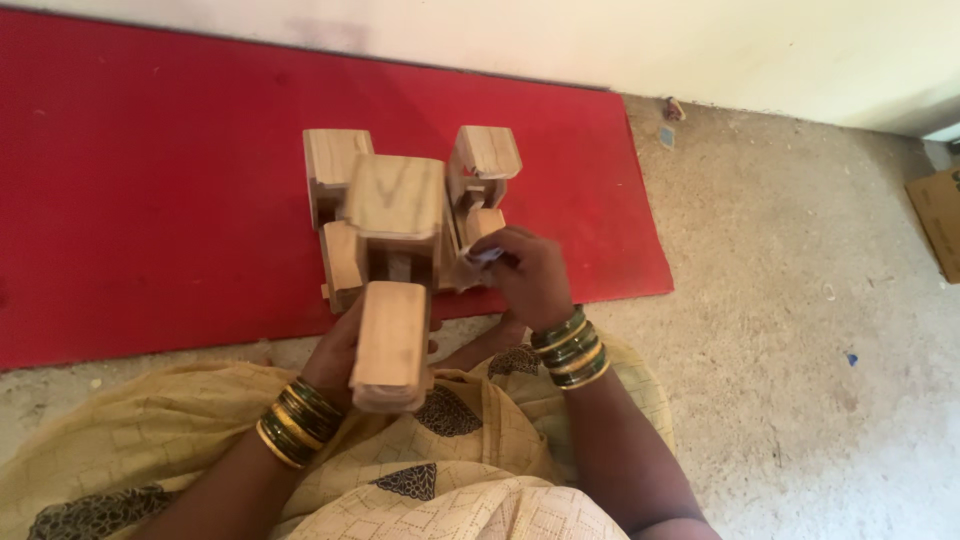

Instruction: The person sits on the floor and wipes several small wooden blocks and a wooden tray with a white cloth. They handle each piece individually, turning them over to wipe all sides, then place them back on the red mat.

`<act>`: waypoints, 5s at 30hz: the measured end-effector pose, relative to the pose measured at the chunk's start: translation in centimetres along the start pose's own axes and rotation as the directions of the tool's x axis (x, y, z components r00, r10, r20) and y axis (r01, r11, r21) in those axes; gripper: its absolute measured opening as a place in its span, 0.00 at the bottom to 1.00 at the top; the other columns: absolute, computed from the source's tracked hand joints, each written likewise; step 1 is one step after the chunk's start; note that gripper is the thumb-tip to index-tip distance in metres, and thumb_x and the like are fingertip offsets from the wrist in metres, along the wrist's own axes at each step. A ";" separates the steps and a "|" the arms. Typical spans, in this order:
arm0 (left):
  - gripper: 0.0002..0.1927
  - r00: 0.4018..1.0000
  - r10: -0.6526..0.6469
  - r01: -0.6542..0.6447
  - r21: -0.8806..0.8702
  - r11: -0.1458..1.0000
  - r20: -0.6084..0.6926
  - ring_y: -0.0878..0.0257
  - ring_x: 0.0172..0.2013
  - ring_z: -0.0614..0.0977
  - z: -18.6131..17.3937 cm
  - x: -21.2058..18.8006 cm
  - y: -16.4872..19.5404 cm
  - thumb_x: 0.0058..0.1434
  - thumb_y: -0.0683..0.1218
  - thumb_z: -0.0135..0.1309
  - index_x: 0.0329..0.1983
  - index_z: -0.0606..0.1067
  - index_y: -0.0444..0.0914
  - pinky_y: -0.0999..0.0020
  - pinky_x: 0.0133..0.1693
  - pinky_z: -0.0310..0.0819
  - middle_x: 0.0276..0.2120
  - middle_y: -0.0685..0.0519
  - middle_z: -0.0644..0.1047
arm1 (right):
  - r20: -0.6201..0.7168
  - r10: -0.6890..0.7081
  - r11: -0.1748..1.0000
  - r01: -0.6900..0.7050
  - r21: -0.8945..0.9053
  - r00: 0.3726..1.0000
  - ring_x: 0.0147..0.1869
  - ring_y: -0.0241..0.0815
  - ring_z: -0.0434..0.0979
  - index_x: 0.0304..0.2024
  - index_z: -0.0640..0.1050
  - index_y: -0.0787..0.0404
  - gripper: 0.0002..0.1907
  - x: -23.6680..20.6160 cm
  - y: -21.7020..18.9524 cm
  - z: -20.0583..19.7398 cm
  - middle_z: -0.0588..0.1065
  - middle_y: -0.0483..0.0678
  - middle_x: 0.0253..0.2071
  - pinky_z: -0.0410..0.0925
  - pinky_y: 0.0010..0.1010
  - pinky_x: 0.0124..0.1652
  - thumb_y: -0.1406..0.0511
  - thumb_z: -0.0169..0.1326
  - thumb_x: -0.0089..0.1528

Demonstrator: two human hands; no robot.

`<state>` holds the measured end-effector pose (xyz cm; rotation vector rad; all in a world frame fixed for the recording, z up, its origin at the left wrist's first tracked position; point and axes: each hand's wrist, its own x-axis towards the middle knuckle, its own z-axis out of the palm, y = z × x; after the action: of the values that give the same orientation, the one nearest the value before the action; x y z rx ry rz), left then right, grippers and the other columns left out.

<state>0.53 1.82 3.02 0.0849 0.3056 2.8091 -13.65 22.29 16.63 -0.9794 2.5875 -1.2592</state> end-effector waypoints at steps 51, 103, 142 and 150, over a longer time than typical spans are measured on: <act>0.29 0.866 0.174 0.010 0.363 0.932 -0.470 0.53 0.49 0.84 3.3 0.4 0.7 0.66 0.52 0.44 0.70 0.63 0.43 0.57 0.47 0.84 0.56 0.42 0.77 | 0.136 0.291 0.850 -0.321 0.417 0.947 0.44 0.35 0.80 0.51 0.81 0.68 0.13 -3.8 0.9 1.2 0.82 0.50 0.45 0.75 0.28 0.45 0.67 0.59 0.65; 0.31 0.953 -0.071 0.126 0.172 0.977 -0.294 0.44 0.48 0.82 0.8 -0.8 0.3 0.71 0.62 0.39 0.66 0.68 0.35 0.49 0.44 0.82 0.53 0.36 0.77 | 0.147 0.304 0.935 -0.325 0.146 0.941 0.52 0.40 0.77 0.60 0.69 0.62 0.24 -0.7 8.1 7.0 0.75 0.49 0.51 0.72 0.34 0.50 0.67 0.54 0.62; 0.43 0.830 0.381 -0.391 0.061 0.918 -0.407 0.48 0.51 0.80 2.8 -0.4 2.2 0.62 0.76 0.40 0.66 0.65 0.40 0.54 0.47 0.83 0.56 0.44 0.72 | -0.046 0.445 0.708 -0.320 0.629 0.895 0.62 0.44 0.74 0.70 0.63 0.59 0.35 -2.8 0.3 7.6 0.70 0.53 0.62 0.70 0.40 0.55 0.56 0.53 0.63; 0.38 0.871 0.271 -0.121 0.356 0.927 -0.409 0.47 0.43 0.68 -6.4 -1.2 1.4 0.72 0.66 0.50 0.75 0.63 0.39 0.51 0.38 0.66 0.47 0.41 0.67 | -0.060 0.098 0.818 -0.046 0.573 0.993 0.75 0.54 0.60 0.76 0.47 0.63 0.55 -3.9 -2.7 9.0 0.59 0.59 0.71 0.60 0.45 0.70 0.56 0.65 0.58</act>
<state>0.62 -1.13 -2.91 -0.5062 0.9123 2.9231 -6.03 17.36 12.07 -0.7028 2.0422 -1.9260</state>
